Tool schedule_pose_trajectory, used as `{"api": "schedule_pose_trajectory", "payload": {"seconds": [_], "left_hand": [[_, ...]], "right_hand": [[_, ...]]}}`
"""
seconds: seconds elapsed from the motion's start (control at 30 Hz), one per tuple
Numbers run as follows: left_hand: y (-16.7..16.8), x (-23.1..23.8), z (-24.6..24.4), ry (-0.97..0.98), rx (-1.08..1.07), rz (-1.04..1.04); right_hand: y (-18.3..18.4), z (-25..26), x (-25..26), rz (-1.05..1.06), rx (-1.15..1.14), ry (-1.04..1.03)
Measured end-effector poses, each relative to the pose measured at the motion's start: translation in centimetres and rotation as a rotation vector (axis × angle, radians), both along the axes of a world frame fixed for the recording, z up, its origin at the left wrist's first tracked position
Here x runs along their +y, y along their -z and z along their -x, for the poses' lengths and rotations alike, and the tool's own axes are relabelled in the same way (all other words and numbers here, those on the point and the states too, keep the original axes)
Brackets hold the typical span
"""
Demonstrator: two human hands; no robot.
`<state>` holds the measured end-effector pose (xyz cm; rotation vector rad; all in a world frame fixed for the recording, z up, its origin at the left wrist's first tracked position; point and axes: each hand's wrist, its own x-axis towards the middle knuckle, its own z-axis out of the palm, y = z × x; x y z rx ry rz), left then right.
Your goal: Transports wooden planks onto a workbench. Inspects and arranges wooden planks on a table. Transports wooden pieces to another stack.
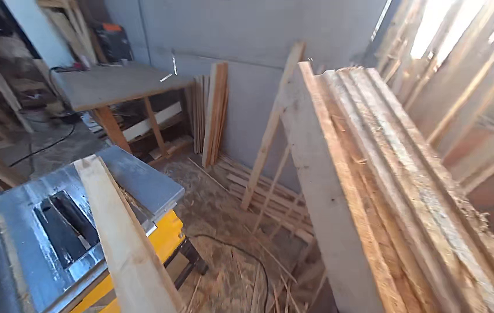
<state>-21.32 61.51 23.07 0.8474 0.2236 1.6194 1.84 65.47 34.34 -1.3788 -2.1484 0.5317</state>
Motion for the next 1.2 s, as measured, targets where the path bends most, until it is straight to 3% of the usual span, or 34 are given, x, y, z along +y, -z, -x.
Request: {"api": "schedule_pose_trajectory", "payload": {"seconds": [0.07, 0.1, 0.17, 0.27, 0.4, 0.53, 0.67, 0.87, 0.97, 1.03, 1.2], "left_hand": [[-1.1, 3.9, 2.8, -0.043, -0.045, -0.044], [-0.9, 5.6, 4.2, -0.041, -0.052, -0.164], [0.7, 9.4, 6.7, -0.05, -0.106, -0.321], [2.7, 16.2, 11.5, -0.164, -0.091, -0.37], [5.7, 22.5, 19.2, -0.238, -0.076, -0.266], [6.3, 28.1, 26.7, -0.334, 0.039, -0.198], [3.6, 31.9, 33.6, -0.378, 0.061, -0.076], [1.6, 38.9, 43.1, -0.475, -0.136, 0.027], [3.3, 42.4, 48.2, -0.508, -0.092, -0.019], [4.2, 44.6, 51.9, -0.59, -0.026, 0.056], [0.6, 50.3, 61.4, -0.764, 0.072, 0.187]], "right_hand": [[-3.2, 4.4, 4.7, -0.032, -0.093, -0.009], [-4.1, 6.2, 6.9, -0.061, -0.123, -0.018], [-4.1, 8.7, 11.2, -0.139, -0.101, -0.059], [-3.0, 13.3, 17.4, -0.147, -0.083, -0.126], [1.3, 21.0, 26.7, -0.115, -0.092, -0.163], [2.0, 29.4, 35.6, -0.024, -0.048, -0.233], [0.8, 36.9, 41.7, 0.049, -0.003, -0.307], [-1.6, 46.8, 50.5, 0.125, -0.009, -0.442], [-1.1, 52.7, 54.7, 0.147, -0.016, -0.483], [-0.4, 57.0, 57.5, 0.161, -0.007, -0.471], [0.6, 68.8, 65.8, 0.197, 0.101, -0.522]]}}
